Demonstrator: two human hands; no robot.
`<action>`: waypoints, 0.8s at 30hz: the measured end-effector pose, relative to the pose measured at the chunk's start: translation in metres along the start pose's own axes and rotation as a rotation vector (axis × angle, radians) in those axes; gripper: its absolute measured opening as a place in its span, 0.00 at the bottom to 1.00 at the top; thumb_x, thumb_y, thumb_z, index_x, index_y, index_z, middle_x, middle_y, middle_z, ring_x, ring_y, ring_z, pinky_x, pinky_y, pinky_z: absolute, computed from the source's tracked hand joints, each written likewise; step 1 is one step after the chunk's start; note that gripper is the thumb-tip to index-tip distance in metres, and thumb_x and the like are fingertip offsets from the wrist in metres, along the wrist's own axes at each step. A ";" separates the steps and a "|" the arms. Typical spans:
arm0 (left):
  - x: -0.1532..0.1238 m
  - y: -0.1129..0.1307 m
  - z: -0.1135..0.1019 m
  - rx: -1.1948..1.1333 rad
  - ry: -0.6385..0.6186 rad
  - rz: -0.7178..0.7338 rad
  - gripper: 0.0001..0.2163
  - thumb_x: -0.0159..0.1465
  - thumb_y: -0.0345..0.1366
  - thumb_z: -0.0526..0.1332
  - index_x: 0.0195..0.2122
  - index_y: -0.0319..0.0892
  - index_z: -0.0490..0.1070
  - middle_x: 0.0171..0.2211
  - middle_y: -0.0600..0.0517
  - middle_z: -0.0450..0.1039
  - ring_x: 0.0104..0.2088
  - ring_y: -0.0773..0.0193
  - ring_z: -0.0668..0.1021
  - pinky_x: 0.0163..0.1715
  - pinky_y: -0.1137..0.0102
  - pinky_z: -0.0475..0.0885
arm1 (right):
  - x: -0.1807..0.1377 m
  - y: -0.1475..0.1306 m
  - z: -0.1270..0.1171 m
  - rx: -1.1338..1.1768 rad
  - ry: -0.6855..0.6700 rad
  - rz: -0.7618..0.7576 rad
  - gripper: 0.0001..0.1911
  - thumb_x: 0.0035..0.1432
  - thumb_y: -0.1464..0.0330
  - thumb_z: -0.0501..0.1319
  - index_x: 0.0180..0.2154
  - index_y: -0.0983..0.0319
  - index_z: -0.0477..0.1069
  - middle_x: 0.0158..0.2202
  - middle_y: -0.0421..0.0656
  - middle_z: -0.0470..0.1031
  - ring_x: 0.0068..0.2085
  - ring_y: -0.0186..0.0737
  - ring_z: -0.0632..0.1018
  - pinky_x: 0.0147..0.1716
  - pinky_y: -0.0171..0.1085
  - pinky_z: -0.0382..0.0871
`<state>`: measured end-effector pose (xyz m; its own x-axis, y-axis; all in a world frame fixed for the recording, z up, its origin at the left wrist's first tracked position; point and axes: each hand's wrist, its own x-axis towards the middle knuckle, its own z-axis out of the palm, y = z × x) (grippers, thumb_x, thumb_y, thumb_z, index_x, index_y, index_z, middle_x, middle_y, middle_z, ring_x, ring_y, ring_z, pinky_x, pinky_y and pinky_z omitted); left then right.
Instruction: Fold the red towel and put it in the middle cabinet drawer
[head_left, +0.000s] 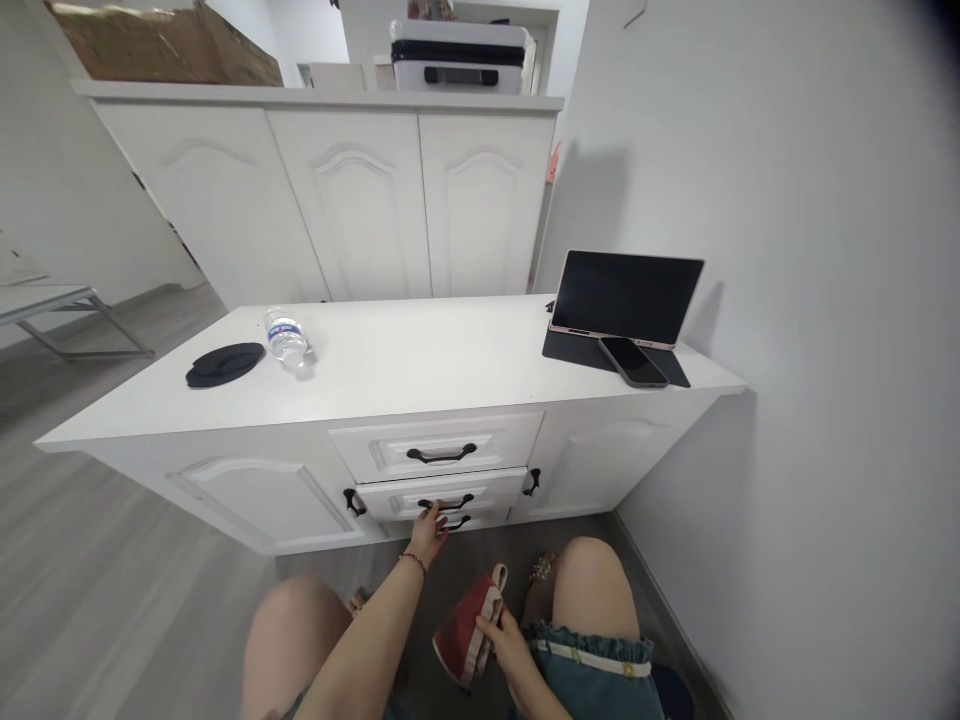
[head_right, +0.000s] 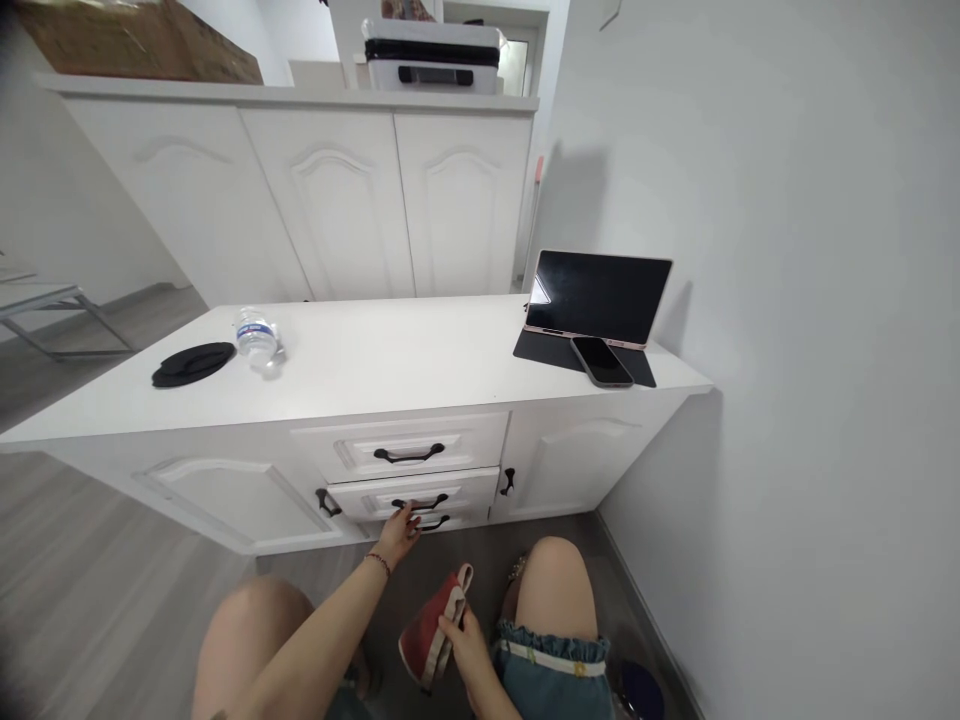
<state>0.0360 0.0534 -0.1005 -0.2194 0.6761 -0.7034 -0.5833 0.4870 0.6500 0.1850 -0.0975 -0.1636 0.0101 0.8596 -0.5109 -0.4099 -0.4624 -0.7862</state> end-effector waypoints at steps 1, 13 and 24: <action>-0.001 -0.001 -0.001 0.017 0.004 0.002 0.07 0.57 0.37 0.64 0.27 0.44 0.65 0.29 0.55 0.66 0.29 0.67 0.73 0.31 0.70 0.67 | 0.000 -0.001 -0.001 -0.022 0.012 -0.019 0.30 0.27 0.56 0.73 0.36 0.62 0.75 0.39 0.49 0.79 0.48 0.57 0.75 0.53 0.50 0.63; -0.011 -0.026 -0.022 0.062 0.001 0.003 0.08 0.56 0.40 0.63 0.30 0.42 0.66 0.25 0.56 0.67 0.26 0.67 0.71 0.32 0.68 0.65 | -0.016 -0.051 -0.004 0.191 0.049 -0.015 0.35 0.36 0.53 0.70 0.47 0.60 0.71 0.44 0.43 0.78 0.51 0.48 0.75 0.51 0.44 0.68; -0.024 -0.058 -0.047 -0.005 -0.053 0.094 0.10 0.51 0.39 0.68 0.29 0.39 0.71 0.29 0.52 0.74 0.26 0.69 0.71 0.29 0.72 0.65 | -0.043 -0.107 -0.014 0.343 0.114 0.209 0.32 0.36 0.57 0.72 0.45 0.60 0.70 0.38 0.46 0.80 0.40 0.50 0.80 0.36 0.44 0.77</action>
<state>0.0384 -0.0168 -0.1350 -0.2318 0.7470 -0.6231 -0.5664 0.4171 0.7108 0.2413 -0.0881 -0.0625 -0.0128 0.7164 -0.6976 -0.6935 -0.5089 -0.5099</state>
